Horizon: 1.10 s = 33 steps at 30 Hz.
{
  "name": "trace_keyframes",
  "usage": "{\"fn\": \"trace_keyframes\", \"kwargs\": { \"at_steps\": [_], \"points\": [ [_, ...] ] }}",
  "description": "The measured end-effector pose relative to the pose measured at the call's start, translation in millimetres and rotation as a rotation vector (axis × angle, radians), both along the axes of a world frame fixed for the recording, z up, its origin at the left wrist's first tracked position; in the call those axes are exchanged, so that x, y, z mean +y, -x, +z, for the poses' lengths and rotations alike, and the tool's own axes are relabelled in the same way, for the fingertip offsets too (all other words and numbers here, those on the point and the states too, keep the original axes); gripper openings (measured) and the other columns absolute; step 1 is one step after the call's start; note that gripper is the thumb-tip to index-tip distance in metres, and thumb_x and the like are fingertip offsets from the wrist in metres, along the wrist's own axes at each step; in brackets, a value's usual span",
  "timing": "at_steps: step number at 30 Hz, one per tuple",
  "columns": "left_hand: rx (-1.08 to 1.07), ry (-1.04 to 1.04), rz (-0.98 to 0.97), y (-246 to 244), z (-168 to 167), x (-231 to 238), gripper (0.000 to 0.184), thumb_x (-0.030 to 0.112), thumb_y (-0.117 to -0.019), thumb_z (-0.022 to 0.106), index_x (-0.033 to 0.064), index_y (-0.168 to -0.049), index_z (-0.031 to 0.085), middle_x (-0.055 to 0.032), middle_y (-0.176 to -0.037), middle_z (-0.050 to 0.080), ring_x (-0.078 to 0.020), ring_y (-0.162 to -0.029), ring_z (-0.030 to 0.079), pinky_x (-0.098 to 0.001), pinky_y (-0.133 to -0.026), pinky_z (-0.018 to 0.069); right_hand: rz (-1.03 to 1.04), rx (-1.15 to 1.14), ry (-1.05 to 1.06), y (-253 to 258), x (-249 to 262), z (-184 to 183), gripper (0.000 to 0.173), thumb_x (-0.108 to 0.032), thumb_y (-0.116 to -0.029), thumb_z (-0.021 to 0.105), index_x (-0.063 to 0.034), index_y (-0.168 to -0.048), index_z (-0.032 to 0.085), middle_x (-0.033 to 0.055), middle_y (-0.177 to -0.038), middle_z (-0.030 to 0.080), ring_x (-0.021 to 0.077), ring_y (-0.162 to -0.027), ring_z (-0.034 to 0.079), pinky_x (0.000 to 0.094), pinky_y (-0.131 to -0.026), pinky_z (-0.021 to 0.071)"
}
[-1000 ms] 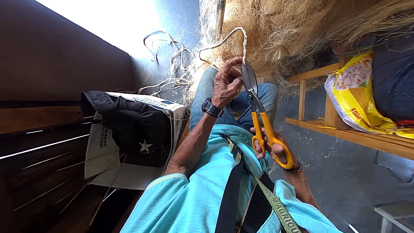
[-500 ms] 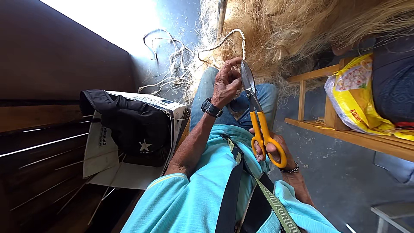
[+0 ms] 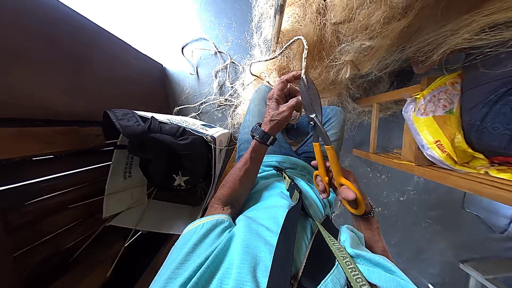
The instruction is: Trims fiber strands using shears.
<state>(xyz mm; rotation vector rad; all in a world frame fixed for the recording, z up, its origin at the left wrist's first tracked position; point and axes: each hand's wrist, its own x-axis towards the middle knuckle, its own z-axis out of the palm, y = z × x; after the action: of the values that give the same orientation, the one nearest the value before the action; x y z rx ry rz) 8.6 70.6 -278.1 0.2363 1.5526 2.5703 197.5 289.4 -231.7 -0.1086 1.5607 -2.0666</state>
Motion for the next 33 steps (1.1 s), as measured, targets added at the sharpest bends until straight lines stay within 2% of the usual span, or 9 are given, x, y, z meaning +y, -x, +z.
{"fn": "trace_keyframes", "kwargs": {
  "at_steps": [3,6,12,18,22,25,28,33],
  "points": [
    [-0.078,-0.082,-0.010,1,1,-2,0.054,-0.003,-0.0908,0.062,-0.0023,-0.142,0.046,-0.0061,-0.083,0.066,-0.0131,-0.068,0.063,-0.0303,-0.065,0.0572,0.005,0.024,0.022,-2,4,-6,0.105,-0.082,-0.0796,0.062,-0.0013,-0.145,0.048,0.0009,-0.082,0.067,0.0133,-0.065,0.065,0.0307,-0.058,0.0590],
    [-0.190,-0.156,-0.032,4,4,-4,0.043,-0.001,-0.0943,0.060,-0.0029,-0.136,0.051,-0.0055,-0.085,0.065,-0.0124,-0.069,0.063,-0.0289,-0.066,0.0574,0.009,0.034,0.036,-3,9,-7,0.104,-0.082,-0.0799,0.061,-0.0022,-0.145,0.048,0.0005,-0.081,0.068,0.0133,-0.064,0.065,0.0309,-0.058,0.0590],
    [-0.212,-0.137,-0.022,6,6,-3,0.044,-0.001,-0.0940,0.060,-0.0018,-0.137,0.051,-0.0053,-0.085,0.066,-0.0116,-0.069,0.063,-0.0287,-0.067,0.0574,0.018,0.011,0.053,-2,14,-4,0.098,-0.078,-0.0823,0.063,-0.0035,-0.145,0.050,0.0000,-0.082,0.068,0.0127,-0.065,0.066,0.0302,-0.058,0.0588],
    [-0.239,-0.184,-0.058,7,15,-12,0.034,0.004,-0.1018,0.047,-0.0026,-0.134,0.055,-0.0074,-0.094,0.068,-0.0142,-0.079,0.067,-0.0309,-0.073,0.0595,-0.053,0.058,-0.010,-3,14,-4,0.100,-0.080,-0.0818,0.061,-0.0022,-0.144,0.049,-0.0006,-0.082,0.068,0.0120,-0.065,0.065,0.0291,-0.058,0.0586],
    [-0.213,-0.187,-0.077,9,22,-24,0.032,0.008,-0.1047,0.040,-0.0032,-0.130,0.058,-0.0100,-0.101,0.071,-0.0184,-0.085,0.071,-0.0362,-0.077,0.0616,-0.106,0.070,-0.073,-1,15,-5,0.100,-0.078,-0.0829,0.062,-0.0005,-0.144,0.048,-0.0006,-0.083,0.067,0.0131,-0.066,0.066,0.0306,-0.059,0.0593],
    [-0.188,-0.149,-0.099,13,28,-33,0.035,0.006,-0.1037,0.038,-0.0052,-0.129,0.059,-0.0131,-0.104,0.073,-0.0213,-0.089,0.072,-0.0380,-0.078,0.0622,-0.124,0.088,-0.110,3,16,-5,0.100,-0.077,-0.0834,0.063,0.0001,-0.145,0.046,-0.0003,-0.084,0.068,0.0130,-0.067,0.066,0.0306,-0.060,0.0597],
    [-0.157,-0.114,-0.144,16,35,-42,0.040,0.001,-0.1000,0.036,-0.0065,-0.133,0.057,-0.0162,-0.113,0.072,-0.0233,-0.096,0.072,-0.0391,-0.083,0.0617,-0.165,0.084,-0.115,6,14,-3,0.103,-0.077,-0.0808,0.066,0.0011,-0.144,0.045,-0.0003,-0.086,0.068,0.0138,-0.069,0.067,0.0316,-0.062,0.0603],
    [-0.140,-0.107,-0.139,16,40,-44,0.054,-0.009,-0.0874,0.052,-0.0075,-0.141,0.050,-0.0185,-0.126,0.067,-0.0254,-0.106,0.070,-0.0413,-0.093,0.0591,-0.156,0.134,-0.090,13,18,-3,0.110,-0.082,-0.0786,0.063,0.0031,-0.146,0.042,0.0008,-0.086,0.069,0.0139,-0.069,0.066,0.0314,-0.062,0.0598]
  ]
}}
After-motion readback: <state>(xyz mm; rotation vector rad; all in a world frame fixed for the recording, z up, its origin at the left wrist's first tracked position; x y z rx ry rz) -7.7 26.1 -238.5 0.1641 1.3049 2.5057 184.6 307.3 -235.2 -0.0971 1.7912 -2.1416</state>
